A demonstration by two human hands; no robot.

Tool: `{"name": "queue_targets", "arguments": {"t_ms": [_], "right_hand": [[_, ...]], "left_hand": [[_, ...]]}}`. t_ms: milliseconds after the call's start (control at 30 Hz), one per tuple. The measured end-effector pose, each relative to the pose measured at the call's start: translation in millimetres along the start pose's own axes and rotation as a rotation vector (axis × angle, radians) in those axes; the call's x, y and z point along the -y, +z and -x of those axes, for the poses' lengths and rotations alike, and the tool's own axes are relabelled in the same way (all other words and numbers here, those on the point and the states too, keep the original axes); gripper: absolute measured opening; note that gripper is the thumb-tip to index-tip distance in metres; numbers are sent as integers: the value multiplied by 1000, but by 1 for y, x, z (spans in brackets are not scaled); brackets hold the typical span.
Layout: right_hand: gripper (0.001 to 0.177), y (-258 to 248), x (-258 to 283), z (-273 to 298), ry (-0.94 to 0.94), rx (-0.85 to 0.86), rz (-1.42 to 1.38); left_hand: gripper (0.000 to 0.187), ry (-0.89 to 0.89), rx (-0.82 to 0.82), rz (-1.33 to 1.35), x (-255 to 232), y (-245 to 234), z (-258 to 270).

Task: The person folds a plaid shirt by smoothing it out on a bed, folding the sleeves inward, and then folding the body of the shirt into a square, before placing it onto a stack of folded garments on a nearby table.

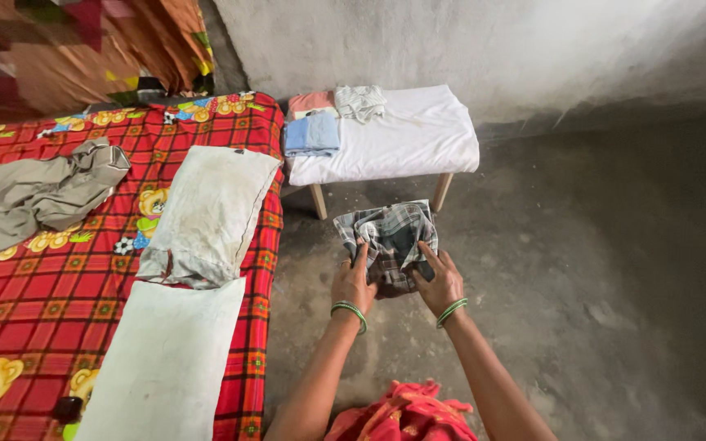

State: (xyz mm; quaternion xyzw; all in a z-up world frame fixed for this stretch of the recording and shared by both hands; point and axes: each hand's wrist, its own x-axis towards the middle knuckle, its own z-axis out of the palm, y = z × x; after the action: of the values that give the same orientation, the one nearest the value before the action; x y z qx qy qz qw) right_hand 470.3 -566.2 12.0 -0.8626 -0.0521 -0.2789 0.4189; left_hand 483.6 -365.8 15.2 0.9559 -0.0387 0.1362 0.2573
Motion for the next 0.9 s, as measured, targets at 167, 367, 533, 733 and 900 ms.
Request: {"name": "queue_targets", "arguments": {"t_ms": [167,367,533,733,900], "right_hand": [[71,14,-5,-30,-43,9,16],[71,40,-6,-75,-40,-2,51],[71,66,-2,-117,-47,-14,32],[72,94,5,-169,-4,-44,22],[71,117,4,-203,11,-57,30]], "left_hand": [[98,-48,21,-13,2,-3,-28],[99,47,-69,6,22,4,-79],[96,-9,33,-7,37,1,-136],[99,67,9,12,54,-8,-201],[97,86,15,21,65,-13,-242]]}}
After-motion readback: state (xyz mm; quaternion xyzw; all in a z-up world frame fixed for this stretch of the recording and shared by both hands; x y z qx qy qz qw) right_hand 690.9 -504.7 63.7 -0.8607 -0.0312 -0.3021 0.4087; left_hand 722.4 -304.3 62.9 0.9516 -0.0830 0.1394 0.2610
